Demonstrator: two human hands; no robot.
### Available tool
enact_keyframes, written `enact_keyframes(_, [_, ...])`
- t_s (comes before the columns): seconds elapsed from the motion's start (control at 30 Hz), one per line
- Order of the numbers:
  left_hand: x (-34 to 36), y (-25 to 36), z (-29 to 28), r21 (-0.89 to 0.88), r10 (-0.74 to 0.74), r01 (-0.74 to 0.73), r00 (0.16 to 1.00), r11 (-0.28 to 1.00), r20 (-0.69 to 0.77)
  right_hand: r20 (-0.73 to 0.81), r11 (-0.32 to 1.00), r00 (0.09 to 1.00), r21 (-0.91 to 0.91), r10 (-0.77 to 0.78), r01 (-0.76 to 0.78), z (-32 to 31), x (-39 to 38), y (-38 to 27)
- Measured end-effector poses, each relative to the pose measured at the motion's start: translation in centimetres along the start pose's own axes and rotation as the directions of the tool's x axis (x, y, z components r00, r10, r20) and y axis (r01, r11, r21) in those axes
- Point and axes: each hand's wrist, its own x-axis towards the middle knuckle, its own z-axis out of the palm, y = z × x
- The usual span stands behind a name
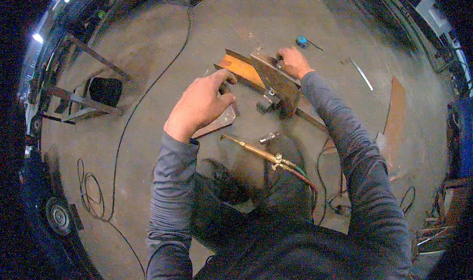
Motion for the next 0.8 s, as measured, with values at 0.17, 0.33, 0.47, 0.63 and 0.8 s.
enact_keyframes(0.17, [-0.2,-0.4,-0.2,0.037,-0.028,0.027,1.0,0.999,0.01,0.042,0.998,0.999,0.052,-0.022,0.02,0.3,0.4,-1.2])
enact_keyframes(0.33, [-0.1,-0.3,-0.2,0.027,-0.022,0.021,1.0,0.999,0.015,0.003,0.997,1.0,0.071,-0.008,0.008,-0.9,0.3,-1.2])
enact_keyframes(0.47, [0.1,-0.1,-0.4,0.025,-0.038,0.038,0.999,0.999,0.012,0.03,0.999,1.0,0.047,0.008,-0.01,-2.8,0.8,-1.7])
enact_keyframes(0.63, [-0.1,-0.5,0.3,-0.014,-0.019,0.018,0.998,1.0,-0.056,0.046,0.902,0.992,0.411,0.122,-0.13,-7.1,-2.3,-8.6])
enact_keyframes(0.8, [-0.2,0.0,-0.1,-0.137,-0.023,0.029,0.999,0.99,0.044,0.148,0.568,0.98,0.799,0.131,-0.196,-6.9,-7.3,-17.1])
